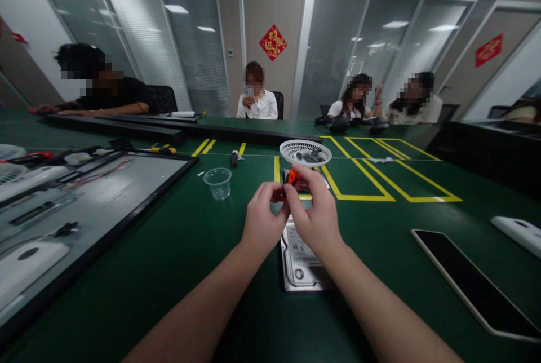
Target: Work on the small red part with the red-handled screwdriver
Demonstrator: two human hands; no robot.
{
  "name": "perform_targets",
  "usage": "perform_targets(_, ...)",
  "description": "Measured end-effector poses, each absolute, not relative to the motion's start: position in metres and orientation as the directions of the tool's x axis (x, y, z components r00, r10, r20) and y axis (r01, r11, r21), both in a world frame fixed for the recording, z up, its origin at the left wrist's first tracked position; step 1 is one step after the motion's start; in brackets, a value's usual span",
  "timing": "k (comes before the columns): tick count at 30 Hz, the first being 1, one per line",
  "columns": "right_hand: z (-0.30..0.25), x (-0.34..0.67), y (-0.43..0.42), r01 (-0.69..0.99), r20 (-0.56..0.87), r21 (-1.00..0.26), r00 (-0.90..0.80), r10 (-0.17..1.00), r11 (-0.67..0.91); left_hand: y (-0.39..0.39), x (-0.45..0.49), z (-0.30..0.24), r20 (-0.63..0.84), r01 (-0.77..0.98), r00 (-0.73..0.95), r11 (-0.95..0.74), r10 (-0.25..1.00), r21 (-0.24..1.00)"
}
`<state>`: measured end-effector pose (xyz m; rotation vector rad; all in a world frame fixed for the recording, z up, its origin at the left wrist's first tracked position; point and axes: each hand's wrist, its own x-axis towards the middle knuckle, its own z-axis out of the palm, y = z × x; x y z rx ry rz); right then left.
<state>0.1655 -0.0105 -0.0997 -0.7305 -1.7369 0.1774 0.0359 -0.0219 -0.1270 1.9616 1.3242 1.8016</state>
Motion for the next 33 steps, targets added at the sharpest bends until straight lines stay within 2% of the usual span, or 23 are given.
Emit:
perform_targets(5,-0.1004,0.1652,-0.0103,0.320,0.813,-0.501,-0.145,0.564,0.804,-0.0208,0.0361,-0.1282,0.715,0.477,-0.113,-0.594,0.690,0.648)
perform_targets(10,-0.0994,0.1651,-0.0092,0.378,0.830,-0.466,-0.127,0.543,0.800,-0.0202,0.0365,-0.1287,0.719,0.482,-0.140,-0.588,0.680,0.650)
perform_targets(18,-0.1009,0.1649,-0.0090,0.354,0.824,-0.467,-0.158,0.544,0.810,-0.0200,0.0371,-0.1310,0.700,0.450,-0.145,-0.584,0.699,0.676)
perform_targets(33,-0.0980,0.1654,-0.0088,0.382,0.835,-0.448,-0.144,0.531,0.808,-0.0206,0.0364,-0.1289,0.724,0.483,-0.146,-0.590,0.674,0.647)
